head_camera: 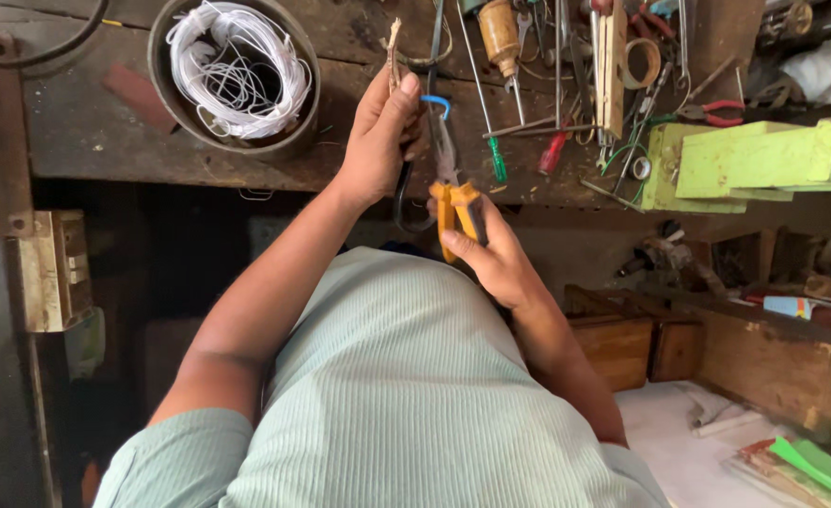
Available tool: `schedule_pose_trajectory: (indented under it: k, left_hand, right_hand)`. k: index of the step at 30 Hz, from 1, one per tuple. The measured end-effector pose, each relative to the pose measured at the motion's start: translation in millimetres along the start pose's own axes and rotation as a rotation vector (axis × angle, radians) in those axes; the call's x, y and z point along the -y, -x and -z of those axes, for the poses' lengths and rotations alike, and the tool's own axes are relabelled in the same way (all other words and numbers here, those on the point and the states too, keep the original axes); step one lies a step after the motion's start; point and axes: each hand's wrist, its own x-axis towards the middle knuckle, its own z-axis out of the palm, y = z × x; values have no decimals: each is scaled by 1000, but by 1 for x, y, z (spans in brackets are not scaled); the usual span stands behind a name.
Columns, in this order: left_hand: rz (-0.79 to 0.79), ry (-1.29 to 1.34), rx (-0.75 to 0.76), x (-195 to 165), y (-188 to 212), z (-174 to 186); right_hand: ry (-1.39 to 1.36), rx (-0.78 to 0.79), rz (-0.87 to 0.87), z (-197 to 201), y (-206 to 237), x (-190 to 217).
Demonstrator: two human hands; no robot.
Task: The person uses a screwdriver to loosen and remove screws from a cylindrical electrical component, then uses a wooden mallet to tap it apart. They remove a wire, strip its insulation with a knife and pliers, and continue handling the component and wire on the workbench.
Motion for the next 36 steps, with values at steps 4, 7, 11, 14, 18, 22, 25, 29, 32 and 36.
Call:
schedule_pose_trajectory:
  k: [4,7,11,14,18,22,25,29,32,36]
  left_hand:
    - [10,34,-39,-2,1,-1]
    - [-9,11,-40,-2,2,5]
    - [-19,-41,-31,2,5,11]
    - [-19,-38,-41,7,5,13]
    - [-9,-77,-88,14,3,20]
    - [-100,-201,-239,39,-9,36]
    - [-89,-195,-338,78,-20,51]
    - [200,-479,-437,113,-22,104]
    - [-12,-1131,-517,114,-26,145]
    - [-263,-1197,-490,113,-27,158]
  right_hand:
    - [23,-6,36,-3,4,2]
    - [-70,5,46,-6,3,5]
    - [-79,15,51,-7,-5,7]
    - [-61,-33,31,-6,-8,5]
    - [-36,-76,-55,-7,-4,-5]
    - [366,-139,54,-14,5,-24]
    - [637,-219,109,-7,2,-43]
    - [724,-187,-42,8,-22,-75]
    - [757,-90,-91,-4,-38,-102]
    - [770,-23,-232,-20,-47,-117]
